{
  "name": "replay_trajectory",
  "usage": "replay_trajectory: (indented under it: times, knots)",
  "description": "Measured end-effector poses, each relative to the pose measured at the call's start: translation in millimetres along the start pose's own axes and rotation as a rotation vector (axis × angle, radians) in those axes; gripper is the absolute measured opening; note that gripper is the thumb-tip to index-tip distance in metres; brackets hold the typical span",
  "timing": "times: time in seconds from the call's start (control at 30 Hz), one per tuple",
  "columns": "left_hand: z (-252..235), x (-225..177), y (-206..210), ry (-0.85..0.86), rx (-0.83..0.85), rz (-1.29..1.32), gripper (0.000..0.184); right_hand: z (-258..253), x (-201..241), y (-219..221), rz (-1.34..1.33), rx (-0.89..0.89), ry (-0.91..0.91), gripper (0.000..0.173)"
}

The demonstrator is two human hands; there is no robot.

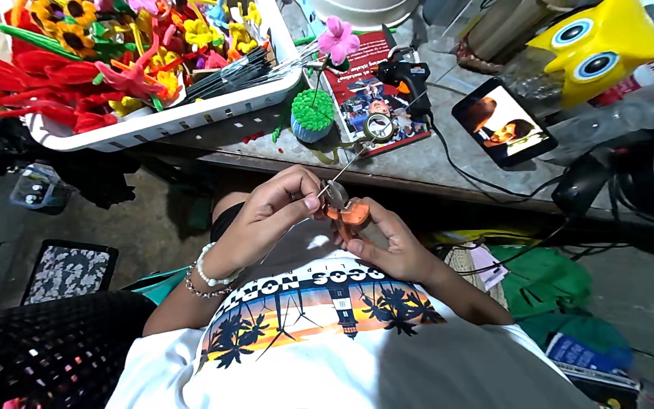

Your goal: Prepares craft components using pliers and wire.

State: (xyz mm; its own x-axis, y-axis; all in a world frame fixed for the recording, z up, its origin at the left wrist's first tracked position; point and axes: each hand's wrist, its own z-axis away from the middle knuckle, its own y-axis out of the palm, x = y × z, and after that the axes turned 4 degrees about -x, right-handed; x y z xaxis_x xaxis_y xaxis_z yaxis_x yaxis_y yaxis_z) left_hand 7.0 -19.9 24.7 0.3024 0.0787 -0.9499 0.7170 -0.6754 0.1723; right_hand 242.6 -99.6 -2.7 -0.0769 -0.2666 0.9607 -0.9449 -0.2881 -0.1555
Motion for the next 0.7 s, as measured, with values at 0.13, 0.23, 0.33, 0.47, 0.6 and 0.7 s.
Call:
replay_trajectory:
  times: [0.13, 0.23, 0.33, 0.47, 0.6, 0.7]
  knots:
    - [1.1, -0.5, -0.3, -0.004, 0.000, -0.005, 0.016, -0.5, 2.8, 0.5, 0.018, -0.005, 0.010, 0.041]
    - [1.7, -1.4, -0.4, -0.006, -0.001, -0.012, 0.016, -0.2, 3.0, 1.1, 0.023, -0.006, 0.006, 0.040]
    - [2.0, -2.0, -0.5, -0.007, -0.002, -0.011, 0.017, -0.4, 2.8, 1.8, 0.035, -0.007, 0.001, 0.039]
    - [2.3, -2.7, -0.7, -0.002, 0.000, -0.018, 0.017, -0.4, 3.9, 2.6, 0.068, -0.019, -0.004, 0.037]
    - [2.3, -3.1, -1.1, 0.003, 0.003, -0.024, 0.017, -0.6, 4.4, 3.4, 0.093, -0.038, -0.006, 0.033]
    - [2.6, -2.7, -1.0, -0.006, -0.004, -0.024, 0.016, -0.6, 3.8, 3.8, 0.105, -0.047, 0.001, 0.033]
